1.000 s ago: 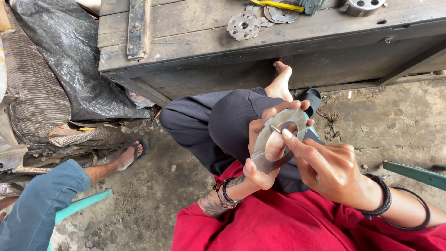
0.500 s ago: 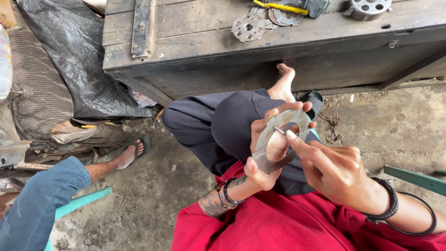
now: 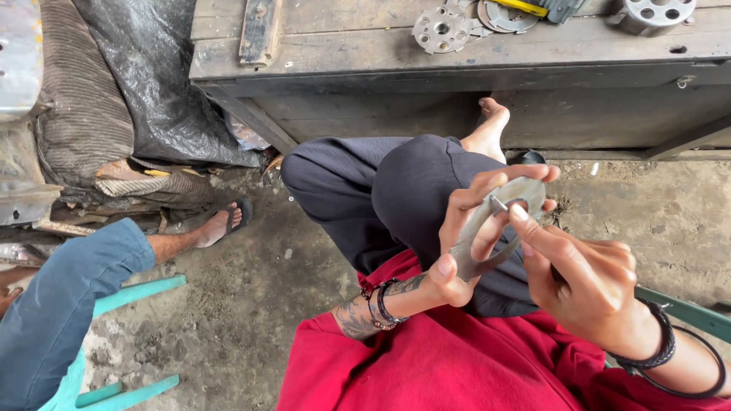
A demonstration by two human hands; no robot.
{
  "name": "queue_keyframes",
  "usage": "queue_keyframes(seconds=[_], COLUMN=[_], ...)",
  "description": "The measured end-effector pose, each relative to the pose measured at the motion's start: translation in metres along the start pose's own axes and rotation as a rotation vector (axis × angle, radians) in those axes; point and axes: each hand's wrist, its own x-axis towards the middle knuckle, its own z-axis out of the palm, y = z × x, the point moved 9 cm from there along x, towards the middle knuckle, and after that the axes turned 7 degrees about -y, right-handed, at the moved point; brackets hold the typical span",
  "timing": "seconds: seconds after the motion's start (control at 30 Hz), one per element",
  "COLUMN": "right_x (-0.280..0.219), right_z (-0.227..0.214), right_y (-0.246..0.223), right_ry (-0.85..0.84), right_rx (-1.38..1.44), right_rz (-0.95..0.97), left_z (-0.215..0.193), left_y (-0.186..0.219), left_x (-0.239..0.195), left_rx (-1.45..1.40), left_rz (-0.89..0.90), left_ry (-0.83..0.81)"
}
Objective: Cleaning and inspecting motorcycle clutch plates and engine components using a brush and a small tool.
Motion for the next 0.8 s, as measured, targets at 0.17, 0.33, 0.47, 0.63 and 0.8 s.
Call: queue_keyframes(seconds=[0.17, 0.33, 0.47, 0.63, 0.8], right_x=[-0.004, 0.001, 0.009, 0.004, -0.003], right_z=[0.008, -0.004, -0.009, 0.007, 0.006], right_y=[0.005, 0.017, 0.019, 0.011, 0.002], right_ry=[-0.051, -0.187, -0.212, -0.241, -0.096], right_rx=[-0.016, 0.202, 0.305, 0.296, 0.165], right_rz=[0.010, 0.177, 0.287, 0.204, 0.092], left_z=[-0.005, 0.003, 0.014, 0.017, 0.015], left_y=[-0.001, 0.013, 0.030, 0.046, 0.051], left_x=[0.000, 0.009, 0.011, 0.013, 0.018], left_rx=[0.007, -0.162, 0.159, 0.178, 0.298], left_rz=[-0.039, -0.234, -0.077, -0.007, 0.001], left_ry=[0.104, 0.085, -0.030, 0.017, -0.009])
